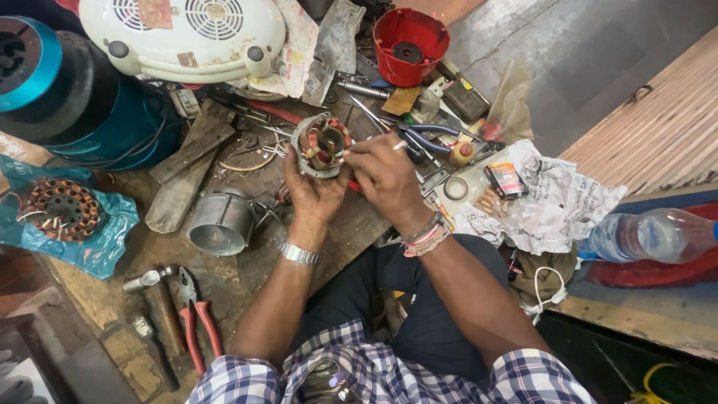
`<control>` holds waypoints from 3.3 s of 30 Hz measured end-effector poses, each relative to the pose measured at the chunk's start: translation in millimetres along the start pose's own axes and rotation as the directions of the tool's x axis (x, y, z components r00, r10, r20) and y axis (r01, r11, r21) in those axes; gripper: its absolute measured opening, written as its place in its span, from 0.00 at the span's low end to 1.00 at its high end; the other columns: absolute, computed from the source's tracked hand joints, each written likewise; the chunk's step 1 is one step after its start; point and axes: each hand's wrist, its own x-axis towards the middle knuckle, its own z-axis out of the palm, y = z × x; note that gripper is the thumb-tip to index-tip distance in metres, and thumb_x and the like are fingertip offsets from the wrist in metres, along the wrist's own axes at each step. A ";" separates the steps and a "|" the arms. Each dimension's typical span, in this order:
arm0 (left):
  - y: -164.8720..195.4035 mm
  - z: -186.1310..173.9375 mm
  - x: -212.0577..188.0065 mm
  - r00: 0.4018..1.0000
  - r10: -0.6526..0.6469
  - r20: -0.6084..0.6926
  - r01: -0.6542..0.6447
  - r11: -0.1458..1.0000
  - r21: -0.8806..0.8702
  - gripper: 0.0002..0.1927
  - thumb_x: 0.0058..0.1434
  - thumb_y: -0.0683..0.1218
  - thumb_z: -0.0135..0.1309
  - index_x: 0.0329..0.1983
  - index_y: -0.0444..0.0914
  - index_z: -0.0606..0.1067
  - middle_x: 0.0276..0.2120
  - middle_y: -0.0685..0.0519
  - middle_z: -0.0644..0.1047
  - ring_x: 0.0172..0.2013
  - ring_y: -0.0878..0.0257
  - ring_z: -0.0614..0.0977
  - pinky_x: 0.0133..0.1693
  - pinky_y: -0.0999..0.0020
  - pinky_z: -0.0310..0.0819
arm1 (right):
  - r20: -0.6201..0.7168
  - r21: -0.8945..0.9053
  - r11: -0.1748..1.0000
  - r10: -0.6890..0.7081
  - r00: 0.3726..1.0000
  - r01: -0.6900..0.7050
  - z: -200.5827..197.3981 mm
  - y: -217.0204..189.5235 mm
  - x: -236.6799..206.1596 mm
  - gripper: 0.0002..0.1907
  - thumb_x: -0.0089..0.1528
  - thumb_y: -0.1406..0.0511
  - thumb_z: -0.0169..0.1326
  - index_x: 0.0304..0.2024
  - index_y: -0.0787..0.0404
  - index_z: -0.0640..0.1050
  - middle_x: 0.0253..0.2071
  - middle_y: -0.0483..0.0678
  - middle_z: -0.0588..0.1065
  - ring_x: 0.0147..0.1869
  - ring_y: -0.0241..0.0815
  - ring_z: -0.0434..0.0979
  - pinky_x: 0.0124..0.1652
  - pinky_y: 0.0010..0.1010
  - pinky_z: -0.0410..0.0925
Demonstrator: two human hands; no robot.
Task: The person sits on the floor and works on a small electrical motor component. They use a screwdriver to adjust internal parts, then apply a dark substance from a small container onto the component with a brush. The person continues to manipulate the wires and internal structure of the motor.
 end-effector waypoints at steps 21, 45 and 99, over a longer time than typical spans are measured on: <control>15.0 -24.8 -8.7 0.998 -0.004 0.056 0.005 1.000 -0.016 0.29 0.65 0.65 0.57 0.62 0.46 0.74 0.56 0.56 0.78 0.55 0.59 0.80 0.48 0.60 0.81 | 0.167 -0.103 0.994 0.059 0.984 -0.042 28.9 0.0 -17.4 0.14 0.57 0.68 0.64 0.47 0.53 0.82 0.40 0.45 0.75 0.46 0.46 0.75 0.43 0.37 0.71; 11.7 -77.0 -20.4 0.992 -0.010 -0.124 0.017 0.998 0.055 0.33 0.61 0.68 0.56 0.62 0.43 0.73 0.53 0.53 0.79 0.51 0.57 0.81 0.44 0.60 0.82 | 0.371 -0.128 0.991 0.078 0.925 -0.032 44.6 -6.5 -25.8 0.07 0.58 0.64 0.60 0.37 0.57 0.78 0.38 0.46 0.74 0.43 0.49 0.76 0.38 0.40 0.72; -12.0 -75.1 -15.4 0.992 -0.099 -0.081 0.105 0.991 0.085 0.45 0.55 0.74 0.55 0.67 0.40 0.69 0.57 0.46 0.77 0.53 0.46 0.82 0.49 0.53 0.84 | -0.106 -0.121 0.948 0.282 0.954 -0.294 8.4 73.3 -5.8 0.27 0.56 0.71 0.66 0.56 0.58 0.72 0.50 0.59 0.72 0.54 0.60 0.77 0.53 0.44 0.71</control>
